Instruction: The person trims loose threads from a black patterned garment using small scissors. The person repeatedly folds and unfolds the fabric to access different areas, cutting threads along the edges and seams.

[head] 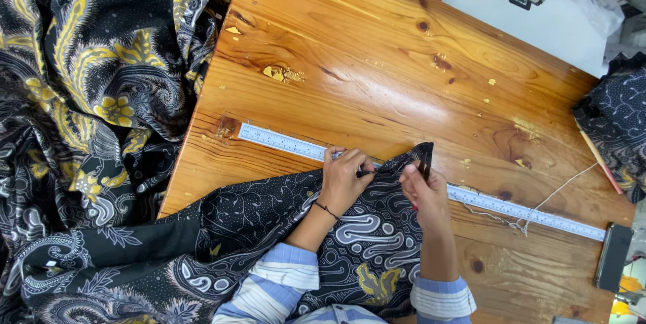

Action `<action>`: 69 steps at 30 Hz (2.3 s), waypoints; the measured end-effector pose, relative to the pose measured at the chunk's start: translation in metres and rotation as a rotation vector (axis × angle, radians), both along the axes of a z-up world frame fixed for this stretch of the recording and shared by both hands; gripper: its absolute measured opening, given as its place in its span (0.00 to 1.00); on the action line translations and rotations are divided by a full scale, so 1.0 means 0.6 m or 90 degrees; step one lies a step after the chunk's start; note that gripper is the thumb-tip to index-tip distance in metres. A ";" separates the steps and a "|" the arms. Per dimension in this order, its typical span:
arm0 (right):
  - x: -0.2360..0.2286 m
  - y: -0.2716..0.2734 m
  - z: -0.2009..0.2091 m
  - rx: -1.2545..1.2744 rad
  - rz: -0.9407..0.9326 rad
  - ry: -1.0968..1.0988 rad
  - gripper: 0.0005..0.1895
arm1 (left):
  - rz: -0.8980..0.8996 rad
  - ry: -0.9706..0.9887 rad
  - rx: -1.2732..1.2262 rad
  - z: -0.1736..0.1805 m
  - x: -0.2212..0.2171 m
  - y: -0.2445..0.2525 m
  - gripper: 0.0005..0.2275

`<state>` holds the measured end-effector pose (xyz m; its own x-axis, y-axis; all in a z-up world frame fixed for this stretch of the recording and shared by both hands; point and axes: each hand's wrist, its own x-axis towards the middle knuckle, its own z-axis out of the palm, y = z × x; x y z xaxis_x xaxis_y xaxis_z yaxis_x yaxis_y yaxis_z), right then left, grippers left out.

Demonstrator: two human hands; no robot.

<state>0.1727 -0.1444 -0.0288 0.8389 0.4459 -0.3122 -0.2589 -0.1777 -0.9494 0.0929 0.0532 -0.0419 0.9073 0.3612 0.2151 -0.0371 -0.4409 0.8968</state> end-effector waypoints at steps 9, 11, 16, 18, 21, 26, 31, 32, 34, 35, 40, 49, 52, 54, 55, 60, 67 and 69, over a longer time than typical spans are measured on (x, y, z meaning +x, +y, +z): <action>-0.034 0.065 0.116 -0.568 0.251 -0.351 0.18 | 0.005 -0.011 0.017 0.001 0.000 -0.003 0.11; -0.036 0.075 0.122 -0.602 0.271 -0.376 0.17 | 0.003 -0.013 0.025 0.002 -0.001 -0.002 0.12; -0.036 0.074 0.122 -0.622 0.284 -0.417 0.16 | 0.007 -0.018 0.030 0.002 0.000 -0.002 0.12; -0.035 0.071 0.120 -0.621 0.287 -0.416 0.15 | 0.006 -0.017 0.028 0.000 -0.001 -0.002 0.12; -0.031 0.068 0.120 -0.621 0.283 -0.406 0.14 | 0.006 -0.014 0.027 0.000 -0.001 -0.003 0.12; -0.016 0.067 0.135 -0.650 0.135 -0.373 0.16 | -0.002 -0.012 0.022 0.005 0.000 0.000 0.12; 0.022 0.060 0.119 -0.381 0.065 -0.519 0.15 | -0.017 -0.022 0.028 0.005 0.000 -0.001 0.12; 0.028 0.058 0.107 -0.325 0.085 -0.542 0.15 | -0.020 -0.025 0.034 0.005 0.000 -0.002 0.12; 0.037 0.051 0.080 -0.475 0.100 -0.453 0.14 | -0.023 -0.024 0.043 0.008 0.002 -0.002 0.12; 0.040 0.047 0.065 -0.547 0.108 -0.407 0.13 | -0.023 -0.025 0.048 0.010 0.004 0.000 0.12; 0.032 0.002 0.013 -0.338 0.077 -0.357 0.09 | -0.028 -0.022 0.043 0.007 0.003 -0.001 0.12; 0.020 -0.075 0.057 0.355 -0.140 0.199 0.14 | -0.026 -0.014 0.026 0.002 0.005 -0.004 0.11; 0.020 -0.106 0.072 0.187 -0.252 -0.021 0.14 | -0.016 -0.013 0.019 0.002 0.002 -0.005 0.11; 0.022 -0.149 0.096 0.035 -0.330 -0.157 0.11 | -0.016 -0.003 0.014 0.007 0.005 0.001 0.10; 0.023 -0.173 0.107 -0.061 -0.387 -0.237 0.10 | -0.021 0.007 0.011 0.011 0.008 0.005 0.10; 0.065 -0.348 0.155 -0.468 -0.398 -0.729 0.01 | 0.039 -0.034 0.039 0.025 -0.003 0.001 0.07; 0.137 -0.406 0.064 -0.928 -0.125 -0.679 0.11 | 0.096 -0.048 0.099 0.024 -0.009 -0.001 0.09; 0.127 -0.352 0.046 -0.790 -0.147 -0.650 0.12 | 0.083 -0.025 0.117 0.015 -0.007 -0.003 0.11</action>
<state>0.2489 -0.3555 -0.0013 0.9209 0.2003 0.3344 0.2271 -0.9729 -0.0428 0.0888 0.0517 -0.0327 0.8452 0.4264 0.3222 -0.0021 -0.6002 0.7998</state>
